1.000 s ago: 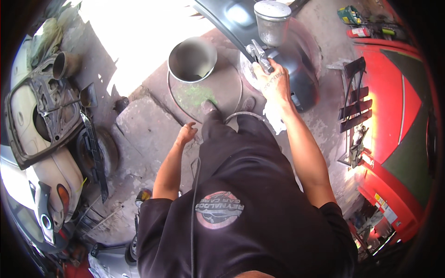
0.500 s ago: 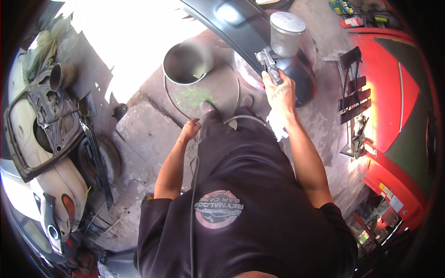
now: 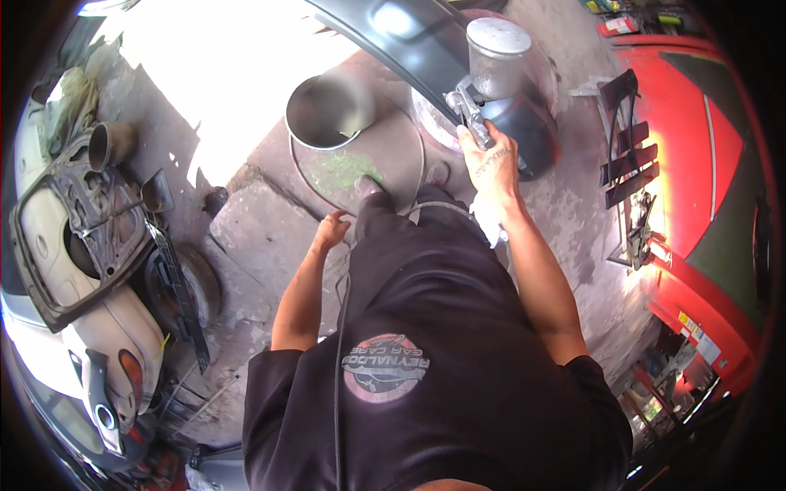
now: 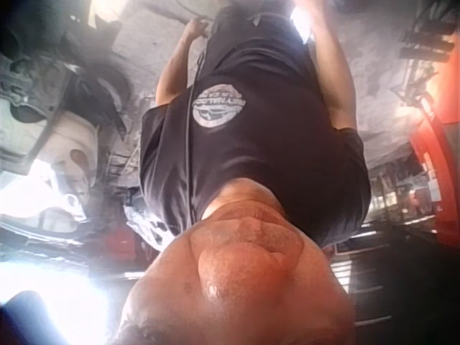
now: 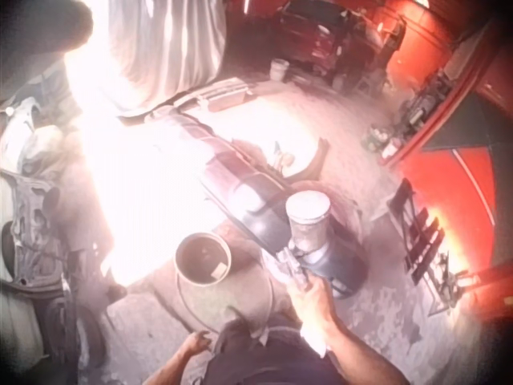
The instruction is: The person uses a spray gun to apply paint to a car bumper. They move the spray gun back and forth across the surface, occasionally dipping it into a paint can to reload. The person also wipes the spray gun with a cloth during the process.
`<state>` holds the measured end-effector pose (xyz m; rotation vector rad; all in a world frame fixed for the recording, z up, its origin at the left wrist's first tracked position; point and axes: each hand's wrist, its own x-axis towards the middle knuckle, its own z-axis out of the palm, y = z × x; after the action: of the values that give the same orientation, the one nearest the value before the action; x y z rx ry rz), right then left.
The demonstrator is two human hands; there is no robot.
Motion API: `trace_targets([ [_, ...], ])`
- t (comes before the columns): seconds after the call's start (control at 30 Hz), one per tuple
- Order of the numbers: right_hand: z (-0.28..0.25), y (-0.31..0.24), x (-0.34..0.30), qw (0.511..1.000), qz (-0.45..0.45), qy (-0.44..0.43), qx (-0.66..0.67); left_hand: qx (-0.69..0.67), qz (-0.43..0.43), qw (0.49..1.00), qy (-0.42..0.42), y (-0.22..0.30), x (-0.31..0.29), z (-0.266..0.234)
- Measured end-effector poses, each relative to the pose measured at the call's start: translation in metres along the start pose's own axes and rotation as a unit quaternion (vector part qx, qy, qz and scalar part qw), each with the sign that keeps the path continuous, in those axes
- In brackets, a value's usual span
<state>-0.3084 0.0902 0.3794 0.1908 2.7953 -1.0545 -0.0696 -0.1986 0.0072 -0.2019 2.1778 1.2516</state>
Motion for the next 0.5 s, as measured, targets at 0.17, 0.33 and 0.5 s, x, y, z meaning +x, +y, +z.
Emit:
trace_targets([
  [0.17,-0.001,-0.005,0.003,0.999,0.016,-0.003,-0.034,-0.041,-0.063,0.997,-0.007,0.039,-0.007,-0.015],
  [0.33,0.003,-0.010,-0.004,0.998,0.027,-0.056,0.010,0.008,0.009,1.000,-0.014,0.026,0.003,-0.011],
  [0.5,0.003,-0.014,0.000,0.999,0.025,-0.046,-0.008,-0.014,-0.014,1.000,-0.007,0.044,0.000,-0.016],
])
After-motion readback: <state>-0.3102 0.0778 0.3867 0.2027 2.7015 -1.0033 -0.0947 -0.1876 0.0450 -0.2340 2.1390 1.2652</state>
